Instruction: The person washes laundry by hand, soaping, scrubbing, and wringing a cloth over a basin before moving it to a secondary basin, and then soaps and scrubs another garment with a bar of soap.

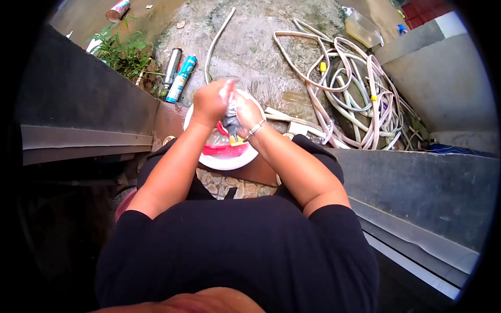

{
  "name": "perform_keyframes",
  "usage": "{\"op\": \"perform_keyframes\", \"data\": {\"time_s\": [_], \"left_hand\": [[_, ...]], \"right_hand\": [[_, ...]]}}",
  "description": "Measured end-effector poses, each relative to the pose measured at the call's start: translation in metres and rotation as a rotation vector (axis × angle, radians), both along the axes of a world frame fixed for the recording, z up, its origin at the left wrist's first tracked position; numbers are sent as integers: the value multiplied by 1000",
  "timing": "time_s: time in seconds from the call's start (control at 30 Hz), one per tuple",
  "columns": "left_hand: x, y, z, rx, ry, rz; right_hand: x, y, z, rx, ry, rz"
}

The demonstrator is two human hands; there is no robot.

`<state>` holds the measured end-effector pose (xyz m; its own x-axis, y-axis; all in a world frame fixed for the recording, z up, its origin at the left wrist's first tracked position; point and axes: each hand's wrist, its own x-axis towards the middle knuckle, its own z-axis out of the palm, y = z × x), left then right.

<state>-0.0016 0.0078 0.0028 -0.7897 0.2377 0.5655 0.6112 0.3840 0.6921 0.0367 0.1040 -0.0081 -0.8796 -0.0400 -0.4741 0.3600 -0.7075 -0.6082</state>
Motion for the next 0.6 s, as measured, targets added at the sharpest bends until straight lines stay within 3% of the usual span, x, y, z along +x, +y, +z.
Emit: {"op": "perform_keyframes", "data": {"time_s": [0.07,0.13,0.23,0.33,0.37,0.4,0.47,0.53,0.6], "left_hand": [[-10,-10,4,-169,-86,136],[-17,-16,0,-152,-106,47],[-23,-28,-1,-171,-519,-156],[-16,-27,-8,-136,-479,-321],[-15,-26,-8,-306,-489,-344],[-12,-24,-9,-302,-503,-419],[-10,-21,-11,-307,-609,-412],[-16,-24,-8,-281,-604,-359],[-21,-25,-7,-255,-591,-304]], "right_hand": [[-3,3,-1,-65,61,134],[-12,8,-11,-97,122,100],[-11,17,-17,-207,-2,-35],[-10,30,-13,-222,88,56],[-10,28,-7,-103,46,13],[-9,28,-3,-103,46,12],[-7,30,6,172,82,190],[-7,24,8,346,267,120],[-6,29,12,471,190,54]]}}
